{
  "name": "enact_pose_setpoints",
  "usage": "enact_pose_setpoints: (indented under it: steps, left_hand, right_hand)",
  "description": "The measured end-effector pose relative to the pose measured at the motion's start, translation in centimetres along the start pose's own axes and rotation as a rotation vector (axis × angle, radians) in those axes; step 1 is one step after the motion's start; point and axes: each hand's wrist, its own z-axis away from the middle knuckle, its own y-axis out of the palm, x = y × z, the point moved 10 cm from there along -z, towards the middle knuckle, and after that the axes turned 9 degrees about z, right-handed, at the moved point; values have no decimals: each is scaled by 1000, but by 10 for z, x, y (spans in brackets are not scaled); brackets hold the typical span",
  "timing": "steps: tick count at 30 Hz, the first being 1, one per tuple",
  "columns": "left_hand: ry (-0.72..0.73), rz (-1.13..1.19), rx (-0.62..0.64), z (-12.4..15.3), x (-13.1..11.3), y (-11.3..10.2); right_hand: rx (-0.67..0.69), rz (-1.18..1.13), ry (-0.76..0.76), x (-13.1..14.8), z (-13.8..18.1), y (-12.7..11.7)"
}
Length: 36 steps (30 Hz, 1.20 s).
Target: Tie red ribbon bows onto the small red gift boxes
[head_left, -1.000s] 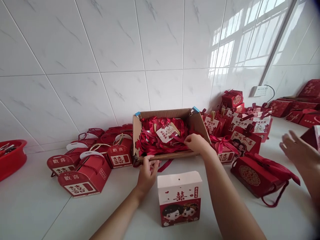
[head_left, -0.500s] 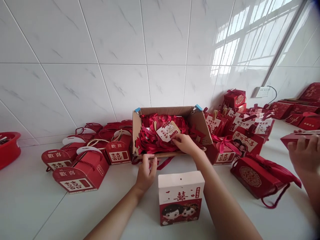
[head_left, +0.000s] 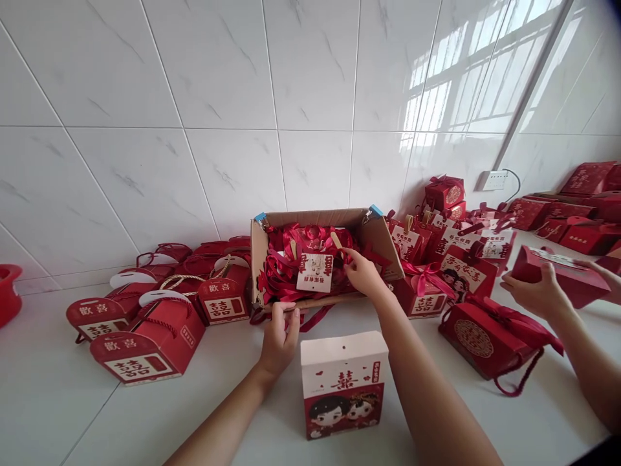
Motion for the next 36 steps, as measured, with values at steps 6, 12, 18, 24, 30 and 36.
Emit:
enact_pose_setpoints:
  steps: [6, 12, 18, 24, 30, 36]
  left_hand:
    - [20, -28, -12, 1, 0, -2]
    - [12, -9, -25, 1, -1, -1]
    - [1, -12, -23, 1, -2, -1]
    - [-15, -34, -15, 2, 2, -3]
    - [-19, -15, -14, 2, 2, -2]
    - [-5, -27, -15, 2, 0, -2]
  right_hand:
    - [-128, -9, 112, -24, -2, -30]
    - [-99, -66, 82, -27, -3, -28]
    - [-4, -29, 36, -30, -9, -10]
    - [47, 102, 28, -35, -8, 0]
    - [97, 125, -5, -34, -5, 10]
    - [177, -197, -73, -16, -3, 11]
